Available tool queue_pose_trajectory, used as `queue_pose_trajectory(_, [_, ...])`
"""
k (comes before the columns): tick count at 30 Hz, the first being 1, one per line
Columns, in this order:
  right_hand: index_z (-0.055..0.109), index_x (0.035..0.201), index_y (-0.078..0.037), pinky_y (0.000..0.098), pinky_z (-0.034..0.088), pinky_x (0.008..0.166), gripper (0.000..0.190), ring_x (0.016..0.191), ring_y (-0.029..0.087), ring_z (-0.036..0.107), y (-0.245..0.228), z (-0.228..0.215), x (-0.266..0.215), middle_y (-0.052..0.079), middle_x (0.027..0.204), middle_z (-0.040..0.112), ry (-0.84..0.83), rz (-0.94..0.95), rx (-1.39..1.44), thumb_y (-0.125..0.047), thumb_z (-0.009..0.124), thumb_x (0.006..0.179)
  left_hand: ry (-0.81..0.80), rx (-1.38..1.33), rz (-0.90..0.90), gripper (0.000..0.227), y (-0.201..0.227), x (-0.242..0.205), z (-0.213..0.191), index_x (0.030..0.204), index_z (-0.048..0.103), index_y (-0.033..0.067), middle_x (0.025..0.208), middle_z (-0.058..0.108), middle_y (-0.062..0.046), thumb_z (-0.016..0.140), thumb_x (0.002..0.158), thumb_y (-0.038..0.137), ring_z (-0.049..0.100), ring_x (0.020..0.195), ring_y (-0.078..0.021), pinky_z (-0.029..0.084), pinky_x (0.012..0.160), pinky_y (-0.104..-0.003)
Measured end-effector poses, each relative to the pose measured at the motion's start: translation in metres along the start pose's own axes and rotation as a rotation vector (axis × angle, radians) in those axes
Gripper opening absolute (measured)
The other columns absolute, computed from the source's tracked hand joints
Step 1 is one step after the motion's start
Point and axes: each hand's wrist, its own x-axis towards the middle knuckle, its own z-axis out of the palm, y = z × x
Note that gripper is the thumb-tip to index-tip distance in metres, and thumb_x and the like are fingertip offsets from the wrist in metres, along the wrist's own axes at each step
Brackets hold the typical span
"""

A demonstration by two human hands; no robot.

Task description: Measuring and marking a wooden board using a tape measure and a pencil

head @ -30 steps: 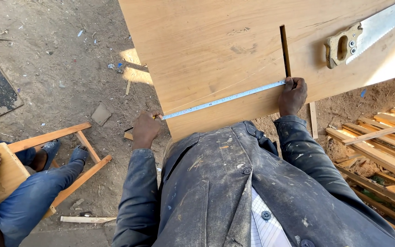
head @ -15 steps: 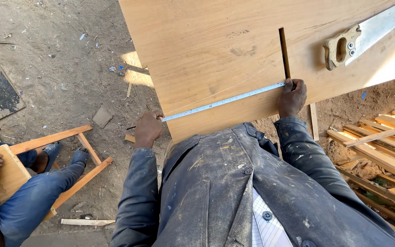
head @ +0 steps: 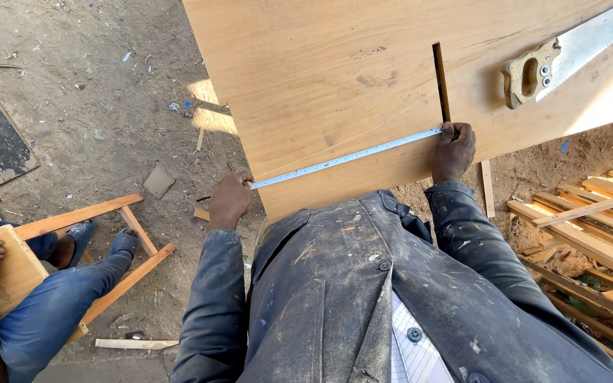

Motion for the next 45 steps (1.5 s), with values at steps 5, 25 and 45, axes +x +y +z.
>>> queue_pose_trajectory(5, [0.063, 0.106, -0.017, 0.0576, 0.053, 0.084, 0.02, 0.098, 0.044, 0.066, -0.007, -0.003, -0.003, 0.012, 0.095, 0.061, 0.002, -0.019, 0.012, -0.036, 0.063, 0.11, -0.05, -0.003, 0.05, 0.027, 0.013, -0.014, -0.018, 0.113, 0.077, 0.0179, 0.117, 0.068, -0.025, 0.055, 0.1, 0.025, 0.063, 0.118, -0.0534, 0.052, 0.103, -0.06])
queue_pose_trajectory(25, [0.063, 0.108, -0.006, 0.0174, 0.047, 0.054, 0.014, 0.064, 0.007, 0.062, -0.012, -0.016, -0.053, 0.001, 0.081, 0.059, 0.057, 0.164, 0.795, -0.02, 0.065, 0.108, -0.138, -1.068, -0.226, 0.021, 0.08, 0.0, 0.002, 0.107, 0.062, 0.014, 0.088, 0.068, -0.017, 0.065, 0.096, 0.032, 0.076, 0.078, -0.0323, 0.066, 0.058, -0.055])
queue_pose_trajectory(45, [0.071, 0.109, -0.002, 0.0272, 0.051, 0.064, 0.018, 0.072, 0.013, 0.065, -0.036, -0.028, -0.073, 0.007, 0.081, 0.063, -0.301, 0.033, 0.6, -0.02, 0.067, 0.107, -0.247, -1.276, -0.21, 0.023, 0.126, -0.002, 0.099, 0.111, 0.059, 0.0139, 0.097, 0.074, -0.021, 0.063, 0.1, 0.034, 0.074, 0.077, -0.0302, 0.065, 0.057, -0.045])
